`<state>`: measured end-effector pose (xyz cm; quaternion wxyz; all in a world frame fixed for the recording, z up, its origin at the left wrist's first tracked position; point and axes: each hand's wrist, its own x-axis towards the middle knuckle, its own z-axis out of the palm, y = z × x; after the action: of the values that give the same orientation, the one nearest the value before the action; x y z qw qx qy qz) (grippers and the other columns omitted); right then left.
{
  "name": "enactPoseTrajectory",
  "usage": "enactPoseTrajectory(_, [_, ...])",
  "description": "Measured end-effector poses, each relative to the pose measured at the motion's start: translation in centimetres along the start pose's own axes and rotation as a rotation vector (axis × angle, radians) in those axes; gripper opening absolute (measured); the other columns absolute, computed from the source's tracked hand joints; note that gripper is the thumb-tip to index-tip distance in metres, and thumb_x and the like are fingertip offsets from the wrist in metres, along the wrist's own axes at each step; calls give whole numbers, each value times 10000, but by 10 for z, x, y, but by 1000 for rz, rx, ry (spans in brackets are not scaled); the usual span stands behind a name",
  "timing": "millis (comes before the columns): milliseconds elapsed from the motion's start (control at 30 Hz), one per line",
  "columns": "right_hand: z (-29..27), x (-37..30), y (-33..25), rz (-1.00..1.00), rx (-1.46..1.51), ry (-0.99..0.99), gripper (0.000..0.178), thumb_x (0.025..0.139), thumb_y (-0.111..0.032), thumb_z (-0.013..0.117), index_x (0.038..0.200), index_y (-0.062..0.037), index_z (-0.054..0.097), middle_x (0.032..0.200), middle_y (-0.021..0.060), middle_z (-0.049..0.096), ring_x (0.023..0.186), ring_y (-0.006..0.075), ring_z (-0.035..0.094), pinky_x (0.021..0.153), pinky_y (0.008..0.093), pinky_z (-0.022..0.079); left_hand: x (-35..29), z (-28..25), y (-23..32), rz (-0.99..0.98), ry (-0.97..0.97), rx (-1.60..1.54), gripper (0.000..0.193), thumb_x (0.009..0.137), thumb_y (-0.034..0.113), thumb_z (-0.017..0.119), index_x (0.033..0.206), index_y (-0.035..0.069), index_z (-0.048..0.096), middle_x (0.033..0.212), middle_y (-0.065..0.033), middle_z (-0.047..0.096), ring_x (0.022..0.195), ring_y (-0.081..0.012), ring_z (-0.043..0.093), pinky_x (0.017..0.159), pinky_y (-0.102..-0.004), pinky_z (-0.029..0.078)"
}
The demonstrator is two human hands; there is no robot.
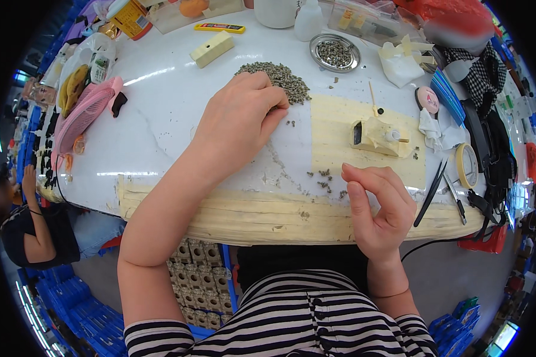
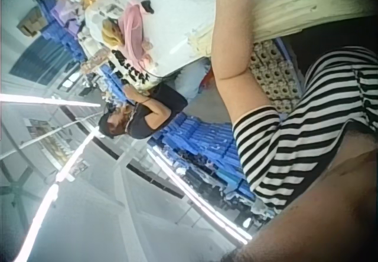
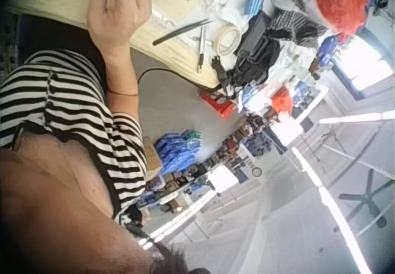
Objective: The person assembles a small wooden toy by hand, picking up small metal components from a pile and inserting them into holes in the toy's frame.
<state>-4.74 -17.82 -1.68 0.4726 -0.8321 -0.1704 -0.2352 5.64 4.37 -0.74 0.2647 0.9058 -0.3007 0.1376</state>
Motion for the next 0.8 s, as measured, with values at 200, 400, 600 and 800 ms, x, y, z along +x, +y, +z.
enactPoseTrajectory(200, [0,-1,-1,15,1,3,201,794,42,748,991,4,747,830,113,697,716,210,648,640,282,504,2,-3,3,-43,12,-134,75,884,74,681,932,20,663,844,-76,624,823,-226,608,709,-335,499])
enactPoseTrajectory(400, [0,2,-1,-1,2,-1,189,779,48,754,961,1,734,839,118,702,724,223,654,646,293,506,-5,-8,28,-451,-321,-1179,146,957,146,678,1033,22,662,927,-34,705,811,-69,642,697,-218,511])
enactPoseTrajectory(600, [2,2,-2,34,14,-4,194,772,48,758,953,-4,714,843,103,708,724,238,652,647,309,501,-11,0,40,-545,-460,-1445,182,951,137,692,1078,36,610,885,-20,695,815,-70,656,698,-214,523])
enactPoseTrajectory(800, [1,2,-2,25,11,-8,142,777,51,751,890,-8,688,814,90,693,697,232,634,629,310,489,-13,4,41,-502,-494,-1438,178,941,95,698,1068,35,590,872,-21,685,816,-75,656,722,-220,535])
